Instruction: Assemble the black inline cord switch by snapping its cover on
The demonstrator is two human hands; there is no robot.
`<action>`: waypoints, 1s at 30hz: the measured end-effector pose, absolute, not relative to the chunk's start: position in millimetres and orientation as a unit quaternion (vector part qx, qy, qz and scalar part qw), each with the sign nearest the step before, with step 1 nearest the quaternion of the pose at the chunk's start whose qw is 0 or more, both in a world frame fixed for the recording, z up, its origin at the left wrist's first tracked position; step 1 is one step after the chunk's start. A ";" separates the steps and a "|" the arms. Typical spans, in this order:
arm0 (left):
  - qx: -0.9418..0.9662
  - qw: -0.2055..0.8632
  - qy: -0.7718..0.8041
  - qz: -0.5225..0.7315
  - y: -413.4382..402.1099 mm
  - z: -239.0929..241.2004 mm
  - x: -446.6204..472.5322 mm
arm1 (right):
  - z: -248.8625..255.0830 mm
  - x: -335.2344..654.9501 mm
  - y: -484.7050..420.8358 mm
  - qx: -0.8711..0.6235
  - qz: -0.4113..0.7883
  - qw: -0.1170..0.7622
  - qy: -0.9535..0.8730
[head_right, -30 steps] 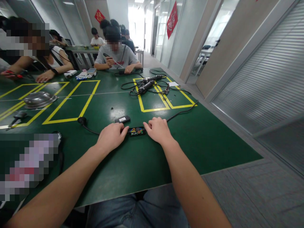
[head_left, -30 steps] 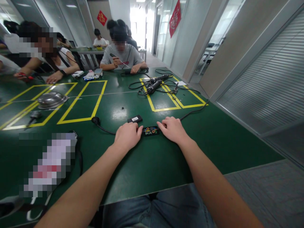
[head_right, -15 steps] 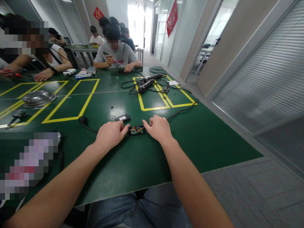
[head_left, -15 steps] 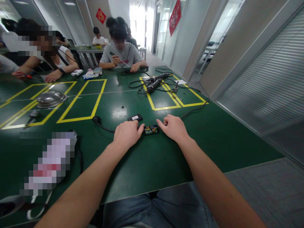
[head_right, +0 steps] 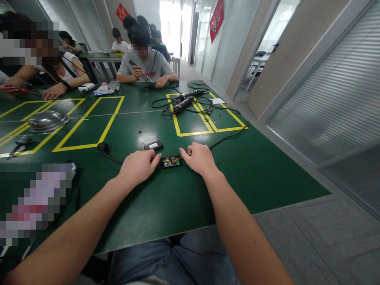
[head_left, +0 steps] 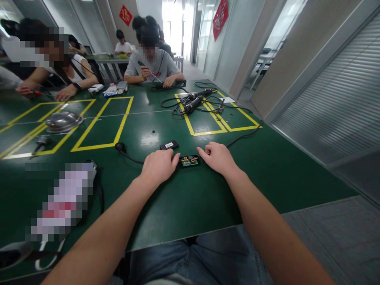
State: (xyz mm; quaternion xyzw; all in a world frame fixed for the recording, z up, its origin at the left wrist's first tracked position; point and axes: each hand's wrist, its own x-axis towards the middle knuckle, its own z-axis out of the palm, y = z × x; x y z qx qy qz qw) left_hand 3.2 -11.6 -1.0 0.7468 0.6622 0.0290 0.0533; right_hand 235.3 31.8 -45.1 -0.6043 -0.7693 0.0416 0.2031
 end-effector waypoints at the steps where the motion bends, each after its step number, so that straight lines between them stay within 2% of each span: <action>1: 0.746 0.055 0.663 0.029 -11.5 -1.1 2.8 | -45.5 235.4 31.9 -0.604 0.042 0.202 -0.770; 15: 0.762 0.038 0.643 0.070 -5.9 -2.1 2.5 | -50.2 232.7 34.4 -0.616 0.024 0.189 -0.765; 20: 0.713 0.043 0.667 0.212 1.8 -16.6 -7.3 | -48.8 234.7 32.6 -0.603 0.020 0.205 -0.770; 25: 0.706 0.066 0.662 0.243 15.0 -31.7 -19.7 | -49.8 236.9 33.3 -0.596 0.033 0.222 -0.771; 30: 0.767 0.072 0.570 0.285 8.8 -29.3 -13.5 | -50.4 238.7 34.7 -0.594 0.053 0.229 -0.770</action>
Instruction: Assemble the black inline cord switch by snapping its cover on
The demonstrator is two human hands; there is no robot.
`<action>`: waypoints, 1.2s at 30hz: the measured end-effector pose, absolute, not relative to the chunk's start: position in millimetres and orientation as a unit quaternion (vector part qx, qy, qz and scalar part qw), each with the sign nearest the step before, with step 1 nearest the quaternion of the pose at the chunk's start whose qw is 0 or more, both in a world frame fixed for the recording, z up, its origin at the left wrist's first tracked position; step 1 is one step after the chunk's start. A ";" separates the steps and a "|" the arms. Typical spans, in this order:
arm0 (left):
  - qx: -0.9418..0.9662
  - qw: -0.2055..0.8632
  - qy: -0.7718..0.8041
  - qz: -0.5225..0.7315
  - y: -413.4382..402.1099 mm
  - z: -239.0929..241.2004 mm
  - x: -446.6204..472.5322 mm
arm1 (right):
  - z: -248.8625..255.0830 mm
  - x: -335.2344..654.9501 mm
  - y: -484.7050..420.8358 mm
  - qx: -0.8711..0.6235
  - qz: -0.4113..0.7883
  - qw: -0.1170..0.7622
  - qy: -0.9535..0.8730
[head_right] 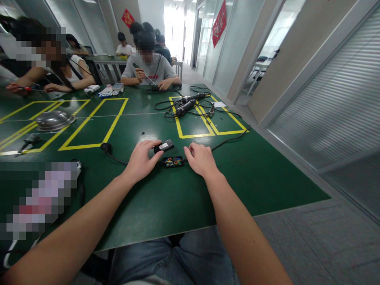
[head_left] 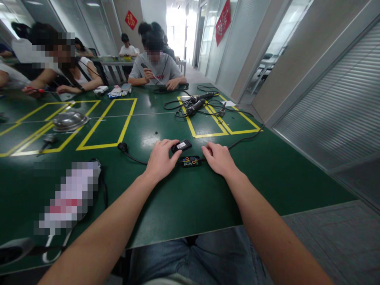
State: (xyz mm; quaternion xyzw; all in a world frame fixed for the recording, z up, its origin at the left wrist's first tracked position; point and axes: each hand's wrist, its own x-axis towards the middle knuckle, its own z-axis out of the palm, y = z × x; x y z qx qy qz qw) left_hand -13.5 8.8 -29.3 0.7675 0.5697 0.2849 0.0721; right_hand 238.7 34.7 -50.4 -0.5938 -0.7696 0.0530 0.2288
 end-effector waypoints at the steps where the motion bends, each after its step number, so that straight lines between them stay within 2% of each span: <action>1: 0.785 0.078 0.544 0.284 6.0 -28.9 -11.0 | -50.2 238.6 34.7 -0.593 0.057 0.229 -0.770; 7: 0.866 0.120 0.420 0.243 0.5 -34.0 -6.6 | -48.8 236.7 34.4 -0.590 0.072 0.228 -0.771; 23: 0.859 0.136 0.456 0.188 5.9 -23.3 -10.6 | -47.6 231.8 35.5 -0.616 0.101 0.239 -0.744; 30: 0.870 0.104 0.451 0.173 1.9 -19.5 -8.5 | -49.4 233.2 35.5 -0.613 0.096 0.236 -0.747; 36: 0.839 0.159 0.475 0.214 0.2 -25.9 -5.6 | -51.9 234.5 35.1 -0.607 0.073 0.217 -0.761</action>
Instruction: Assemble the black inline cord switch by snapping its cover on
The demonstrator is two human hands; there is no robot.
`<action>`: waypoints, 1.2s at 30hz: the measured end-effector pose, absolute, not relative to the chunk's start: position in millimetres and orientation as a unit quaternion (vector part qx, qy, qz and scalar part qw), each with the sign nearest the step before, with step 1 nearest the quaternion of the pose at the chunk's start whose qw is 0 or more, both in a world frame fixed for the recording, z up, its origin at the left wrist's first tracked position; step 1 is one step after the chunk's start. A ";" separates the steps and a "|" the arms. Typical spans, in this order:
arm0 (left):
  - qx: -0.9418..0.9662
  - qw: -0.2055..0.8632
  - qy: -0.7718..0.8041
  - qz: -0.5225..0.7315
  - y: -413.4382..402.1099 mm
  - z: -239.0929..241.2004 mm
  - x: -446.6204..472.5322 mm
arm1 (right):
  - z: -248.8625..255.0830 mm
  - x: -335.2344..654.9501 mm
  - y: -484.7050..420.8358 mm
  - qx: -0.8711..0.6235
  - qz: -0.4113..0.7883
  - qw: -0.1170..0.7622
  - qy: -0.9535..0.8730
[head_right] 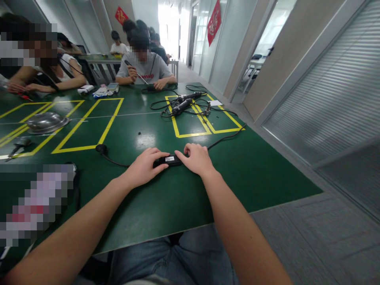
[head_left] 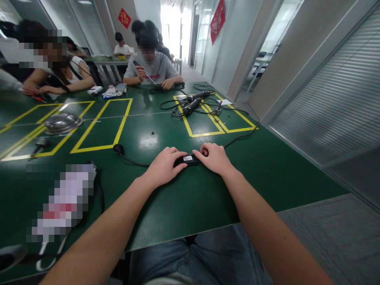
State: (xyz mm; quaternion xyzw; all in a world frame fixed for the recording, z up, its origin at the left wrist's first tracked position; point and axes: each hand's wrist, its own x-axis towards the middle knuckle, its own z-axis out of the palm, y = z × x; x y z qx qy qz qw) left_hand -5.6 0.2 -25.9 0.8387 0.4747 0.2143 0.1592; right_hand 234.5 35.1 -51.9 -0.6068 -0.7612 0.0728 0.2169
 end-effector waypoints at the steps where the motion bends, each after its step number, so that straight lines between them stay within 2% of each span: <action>1: 0.832 0.164 0.482 0.221 0.6 -27.0 -5.2 | -52.7 234.8 35.3 -0.605 0.068 0.213 -0.764; 6: 0.762 0.128 0.577 0.264 5.6 -28.3 -8.4 | -56.7 236.8 36.8 -0.604 0.048 0.195 -0.771; 10: 0.712 0.080 0.650 0.253 10.6 -28.0 -18.6 | -56.9 237.7 36.8 -0.601 0.041 0.183 -0.777; 19: 0.715 0.005 0.668 0.206 7.7 -21.5 -21.5 | -53.4 239.6 36.2 -0.602 0.030 0.174 -0.779; 28: 0.804 0.050 0.590 0.047 -9.2 -10.6 0.7 | -48.2 235.7 32.0 -0.586 0.040 0.180 -0.789; 36: 0.777 0.057 0.627 0.009 -11.6 -5.8 4.6 | -47.6 235.3 29.2 -0.602 0.047 0.213 -0.768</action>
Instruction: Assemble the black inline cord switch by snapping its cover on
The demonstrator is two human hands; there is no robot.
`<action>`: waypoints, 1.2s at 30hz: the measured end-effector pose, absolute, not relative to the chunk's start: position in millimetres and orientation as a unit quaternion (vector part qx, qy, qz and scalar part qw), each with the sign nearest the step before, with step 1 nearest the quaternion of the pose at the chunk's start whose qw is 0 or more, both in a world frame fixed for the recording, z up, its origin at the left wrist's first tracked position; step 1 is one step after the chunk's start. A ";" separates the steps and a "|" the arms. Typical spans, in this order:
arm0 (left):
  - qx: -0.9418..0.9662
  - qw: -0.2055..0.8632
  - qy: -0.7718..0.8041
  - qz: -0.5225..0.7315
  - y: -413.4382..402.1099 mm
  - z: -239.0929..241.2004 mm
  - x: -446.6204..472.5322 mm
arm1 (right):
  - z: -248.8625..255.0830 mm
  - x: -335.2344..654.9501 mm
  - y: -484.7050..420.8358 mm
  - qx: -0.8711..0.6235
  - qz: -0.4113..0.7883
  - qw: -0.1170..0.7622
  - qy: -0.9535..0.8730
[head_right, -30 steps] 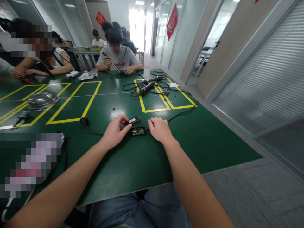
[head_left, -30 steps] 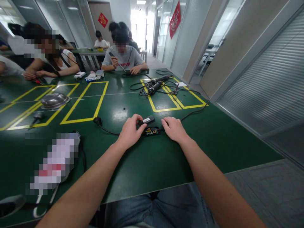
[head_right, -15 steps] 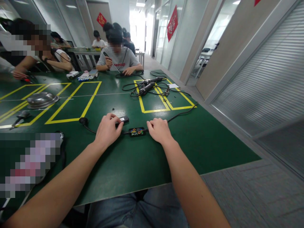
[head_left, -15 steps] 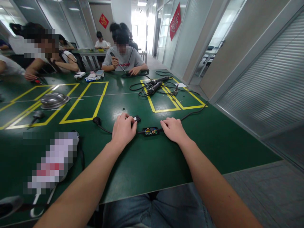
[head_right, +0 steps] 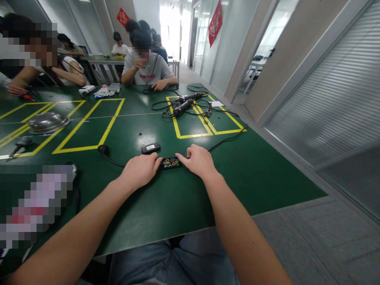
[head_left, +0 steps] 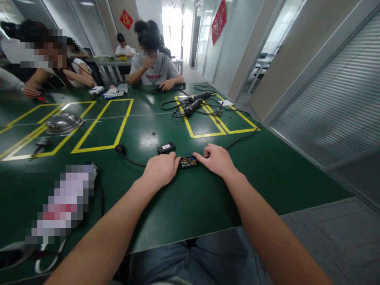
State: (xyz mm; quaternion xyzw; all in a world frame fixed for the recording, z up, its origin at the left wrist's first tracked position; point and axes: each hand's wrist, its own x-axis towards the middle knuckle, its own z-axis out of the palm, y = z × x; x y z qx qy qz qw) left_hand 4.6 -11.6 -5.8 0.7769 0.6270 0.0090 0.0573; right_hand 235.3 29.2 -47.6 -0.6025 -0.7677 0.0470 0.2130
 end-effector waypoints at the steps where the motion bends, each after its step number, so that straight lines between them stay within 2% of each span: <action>1: 0.774 0.059 0.630 0.009 -11.9 -4.2 5.1 | -47.7 235.6 29.3 -0.603 0.048 0.217 -0.766; 20: 0.787 0.043 0.614 0.037 -9.6 -4.7 2.1 | -52.7 236.1 35.7 -0.594 0.048 0.228 -0.770; 24: 0.768 0.006 0.626 0.136 -7.8 -7.9 -1.7 | -55.2 236.2 37.0 -0.604 0.044 0.236 -0.760; 27: 0.719 0.035 0.654 0.232 -0.7 -17.9 -9.2 | -56.4 237.5 38.0 -0.607 0.045 0.248 -0.754; 31: 0.714 0.060 0.657 0.233 11.3 -28.0 -19.4 | -57.4 239.0 39.6 -0.603 0.050 0.259 -0.753; 36: 0.765 0.071 0.581 0.270 8.9 -27.3 -16.5 | -58.5 239.0 40.2 -0.596 0.053 0.263 -0.757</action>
